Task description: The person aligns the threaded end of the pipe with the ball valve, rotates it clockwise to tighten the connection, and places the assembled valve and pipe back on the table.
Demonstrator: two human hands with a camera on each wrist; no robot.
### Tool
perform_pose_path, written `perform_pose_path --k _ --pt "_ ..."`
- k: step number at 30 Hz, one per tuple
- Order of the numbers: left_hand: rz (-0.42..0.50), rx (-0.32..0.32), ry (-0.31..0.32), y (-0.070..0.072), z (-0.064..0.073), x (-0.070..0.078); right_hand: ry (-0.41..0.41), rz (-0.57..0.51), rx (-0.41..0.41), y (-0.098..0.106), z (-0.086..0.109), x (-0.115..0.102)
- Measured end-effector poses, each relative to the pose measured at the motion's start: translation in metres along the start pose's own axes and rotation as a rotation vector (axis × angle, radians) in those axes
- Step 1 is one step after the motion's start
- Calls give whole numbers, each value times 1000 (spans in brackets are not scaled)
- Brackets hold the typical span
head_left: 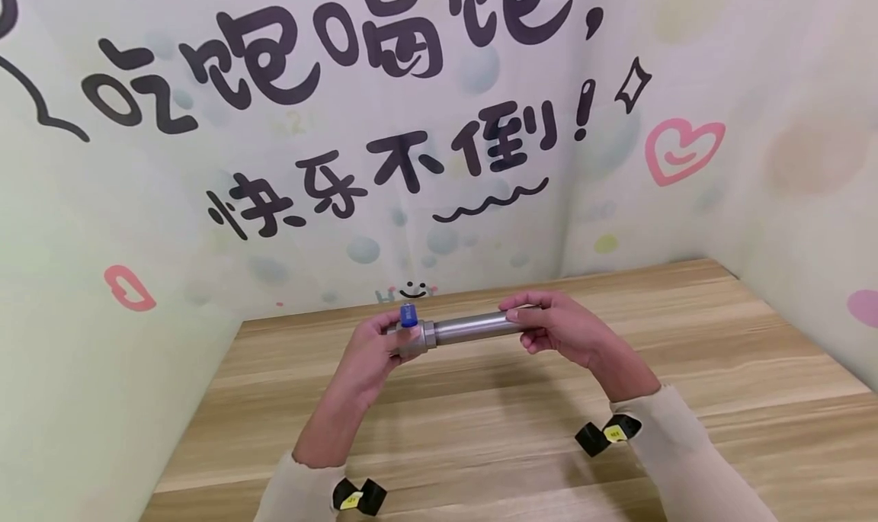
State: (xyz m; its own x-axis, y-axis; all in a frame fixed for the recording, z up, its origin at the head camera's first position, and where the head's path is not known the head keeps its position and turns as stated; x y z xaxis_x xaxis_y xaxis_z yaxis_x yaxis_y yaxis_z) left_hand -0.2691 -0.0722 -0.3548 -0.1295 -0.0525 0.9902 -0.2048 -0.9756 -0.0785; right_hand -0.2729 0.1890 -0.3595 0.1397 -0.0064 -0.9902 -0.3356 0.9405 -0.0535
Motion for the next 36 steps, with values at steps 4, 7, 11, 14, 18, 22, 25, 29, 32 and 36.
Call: perform_pose_path --k 4,7,11,14,18,22,25,29,32,36 --pt "-5 0 -1 0 0 2 -2 -2 7 0 0 -1" --pt "-7 5 4 0 1 2 -4 -7 3 0 0 0" --pt "-12 5 -3 -1 2 2 -7 -14 -1 0 0 0" --pt "-10 4 -6 -1 2 2 -5 -10 2 0 0 0" --pt "-9 6 0 -1 1 3 3 -10 4 0 -1 -1" --pt "-18 10 1 0 1 3 19 -15 -12 0 -2 -1" --pt "-22 12 1 0 0 3 25 -14 -22 -1 -2 -1" --pt "-22 13 3 0 0 3 28 -1 -26 -1 -1 -2" --pt "-20 14 2 0 0 3 25 9 -28 -1 -1 -2" --pt "-19 12 0 0 0 2 23 10 -35 -1 -1 -2"
Point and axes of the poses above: each hand's wrist, its own z-axis away from the middle knuckle, its own y-axis out of the back of the hand, x = y × z, the point moved 5 cm from there along -z, towards the middle knuckle, and after that the axes turned 2 degrees about -z, right-handed, at the moved point
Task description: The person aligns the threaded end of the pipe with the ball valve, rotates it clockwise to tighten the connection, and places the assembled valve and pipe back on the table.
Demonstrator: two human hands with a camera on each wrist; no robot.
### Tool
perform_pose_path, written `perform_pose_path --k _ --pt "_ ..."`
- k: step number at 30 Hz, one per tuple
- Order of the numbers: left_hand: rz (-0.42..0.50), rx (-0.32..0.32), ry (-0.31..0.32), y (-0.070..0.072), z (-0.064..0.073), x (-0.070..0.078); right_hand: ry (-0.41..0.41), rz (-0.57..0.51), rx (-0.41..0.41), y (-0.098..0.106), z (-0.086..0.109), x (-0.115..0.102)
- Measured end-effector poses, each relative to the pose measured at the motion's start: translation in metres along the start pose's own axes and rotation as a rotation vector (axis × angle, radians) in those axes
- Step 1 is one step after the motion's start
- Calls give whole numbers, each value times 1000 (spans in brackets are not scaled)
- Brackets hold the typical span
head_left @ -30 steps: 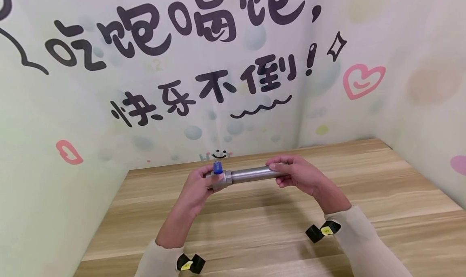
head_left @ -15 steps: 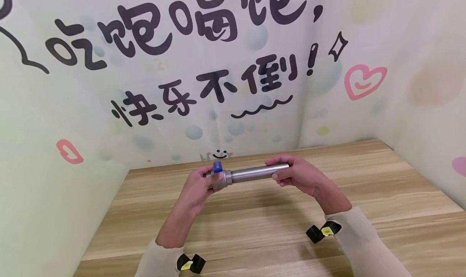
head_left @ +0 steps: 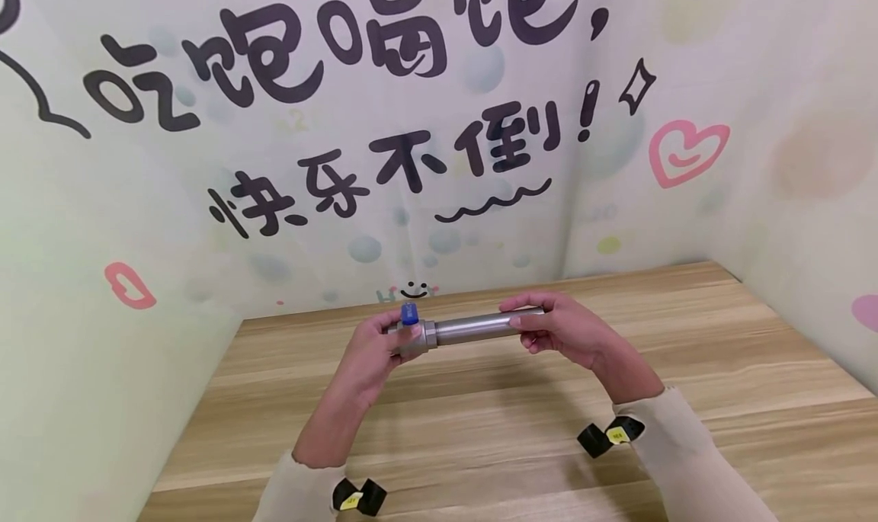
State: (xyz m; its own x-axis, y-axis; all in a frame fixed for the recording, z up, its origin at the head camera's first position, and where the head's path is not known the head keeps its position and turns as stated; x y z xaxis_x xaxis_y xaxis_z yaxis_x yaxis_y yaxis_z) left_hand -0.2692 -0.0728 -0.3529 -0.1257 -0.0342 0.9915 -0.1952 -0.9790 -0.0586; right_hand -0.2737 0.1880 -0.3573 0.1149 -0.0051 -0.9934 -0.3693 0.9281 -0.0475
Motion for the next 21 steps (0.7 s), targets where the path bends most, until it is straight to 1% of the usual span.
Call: perform_pose_path --k 7,16,21 --pt "9 -4 -1 0 0 -1 2 -11 -3 -1 0 0" --pt "10 -15 -6 -2 0 3 -11 -29 7 1 0 1" --pt "10 -21 -2 -2 2 1 -11 -37 12 0 0 1"
Point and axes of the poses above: each hand's wrist, its own z-axis away from the middle knuckle, its own y-axis out of the back of the hand, x = y × z, the point moved 5 cm from there along -z, towards the middle knuckle, and after that the axes turned 2 degrees about -z, right-handed, at the moved point
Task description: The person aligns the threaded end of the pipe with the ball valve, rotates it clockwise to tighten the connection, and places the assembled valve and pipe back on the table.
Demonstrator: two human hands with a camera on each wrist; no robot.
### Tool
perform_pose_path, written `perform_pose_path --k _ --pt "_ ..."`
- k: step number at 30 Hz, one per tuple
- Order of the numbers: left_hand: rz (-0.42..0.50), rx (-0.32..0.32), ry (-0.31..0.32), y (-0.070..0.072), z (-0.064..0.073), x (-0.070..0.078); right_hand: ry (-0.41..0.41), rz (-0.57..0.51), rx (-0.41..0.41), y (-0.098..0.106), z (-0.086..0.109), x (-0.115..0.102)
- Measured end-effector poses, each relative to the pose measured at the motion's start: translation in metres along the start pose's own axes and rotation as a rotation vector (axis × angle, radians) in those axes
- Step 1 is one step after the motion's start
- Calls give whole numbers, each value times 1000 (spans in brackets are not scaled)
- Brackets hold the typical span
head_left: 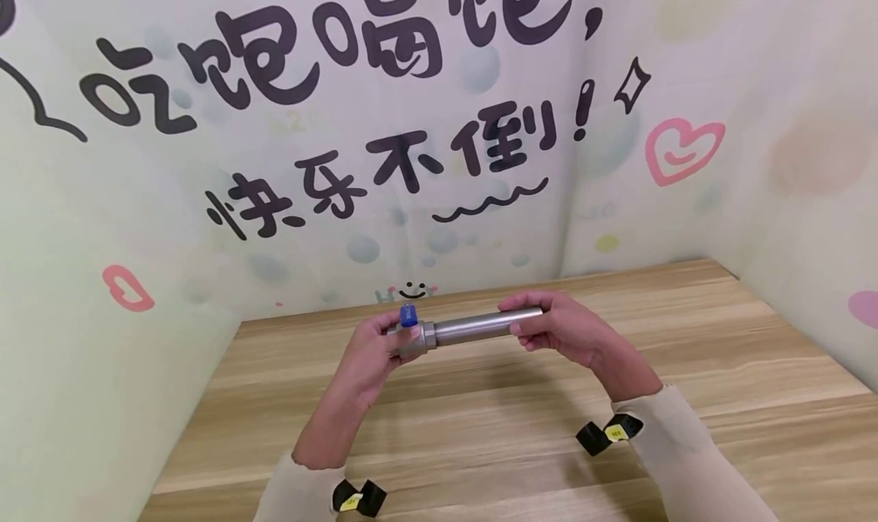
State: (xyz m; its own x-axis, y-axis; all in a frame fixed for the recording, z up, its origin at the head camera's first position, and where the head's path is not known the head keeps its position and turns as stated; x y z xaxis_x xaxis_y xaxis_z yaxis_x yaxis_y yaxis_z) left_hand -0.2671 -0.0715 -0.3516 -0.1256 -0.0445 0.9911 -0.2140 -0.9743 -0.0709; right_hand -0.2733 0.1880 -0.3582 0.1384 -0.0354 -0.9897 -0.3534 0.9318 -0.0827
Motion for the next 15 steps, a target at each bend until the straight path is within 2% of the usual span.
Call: perform_pose_path --k 15 --pt "-2 4 9 1 0 -2 -1 16 -7 1 2 -1"
Point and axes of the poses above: each hand's wrist, its own z-axis away from the middle knuckle, its own y-axis out of the back of the hand, x = y × z, the point moved 5 cm from there along -z, towards the middle knuckle, and after that the axes turned 2 degrees about -z, right-handed, at the moved point
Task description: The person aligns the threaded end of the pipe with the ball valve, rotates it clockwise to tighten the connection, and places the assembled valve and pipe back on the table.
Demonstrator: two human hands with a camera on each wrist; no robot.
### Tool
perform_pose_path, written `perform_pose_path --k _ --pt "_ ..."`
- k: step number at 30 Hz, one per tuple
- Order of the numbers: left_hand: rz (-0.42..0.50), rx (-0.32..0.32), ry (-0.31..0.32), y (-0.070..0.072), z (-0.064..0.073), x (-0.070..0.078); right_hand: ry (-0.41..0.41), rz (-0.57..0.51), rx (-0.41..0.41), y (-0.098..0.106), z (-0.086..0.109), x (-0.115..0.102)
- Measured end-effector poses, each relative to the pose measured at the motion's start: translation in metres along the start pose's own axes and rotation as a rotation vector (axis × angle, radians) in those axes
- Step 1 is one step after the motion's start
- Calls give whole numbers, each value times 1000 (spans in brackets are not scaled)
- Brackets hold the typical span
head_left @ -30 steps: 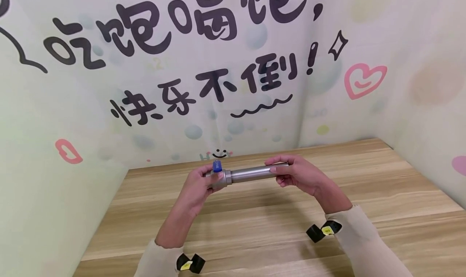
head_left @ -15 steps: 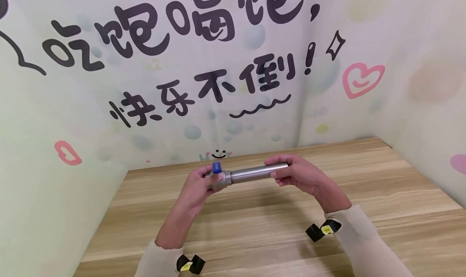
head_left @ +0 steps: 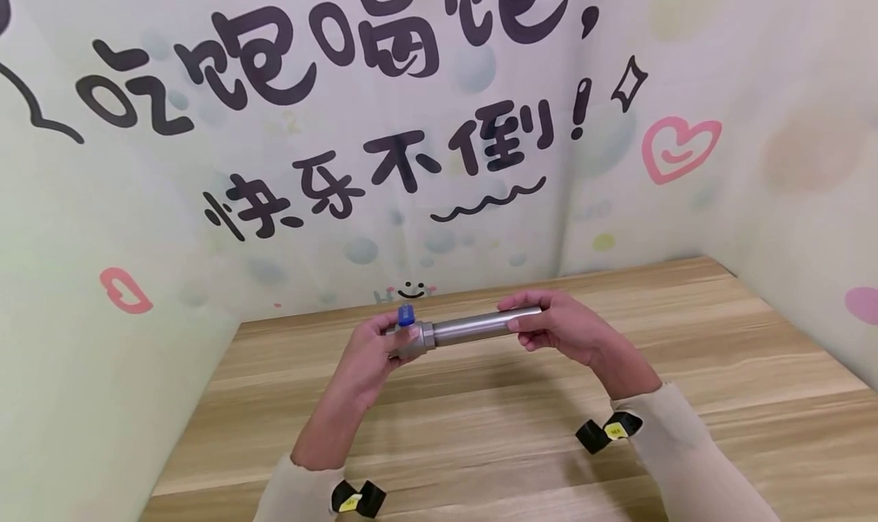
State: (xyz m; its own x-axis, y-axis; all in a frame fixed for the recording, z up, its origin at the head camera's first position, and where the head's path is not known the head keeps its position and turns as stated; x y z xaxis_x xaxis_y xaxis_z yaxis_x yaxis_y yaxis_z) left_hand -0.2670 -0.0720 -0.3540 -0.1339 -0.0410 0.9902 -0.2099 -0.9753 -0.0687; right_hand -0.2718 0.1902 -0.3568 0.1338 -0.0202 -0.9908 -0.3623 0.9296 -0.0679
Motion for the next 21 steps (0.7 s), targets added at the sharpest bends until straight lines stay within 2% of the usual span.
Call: perform_pose_path --k 21 --pt "-3 -9 -7 0 0 0 -6 16 -2 0 0 0"
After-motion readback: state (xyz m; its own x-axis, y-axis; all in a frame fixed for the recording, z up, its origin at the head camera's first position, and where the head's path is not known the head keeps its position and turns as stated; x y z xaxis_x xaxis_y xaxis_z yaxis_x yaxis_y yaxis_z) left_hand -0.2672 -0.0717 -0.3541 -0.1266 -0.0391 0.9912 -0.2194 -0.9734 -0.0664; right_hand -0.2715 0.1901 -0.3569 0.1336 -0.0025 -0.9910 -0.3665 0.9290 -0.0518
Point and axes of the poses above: each hand's wrist, its own z-axis away from the middle knuckle, its own y-axis out of the back of the hand, x = y × z, the point moved 5 cm from there along -z, towards the middle knuckle, and after that the axes turned 2 degrees about -z, right-handed, at the moved point
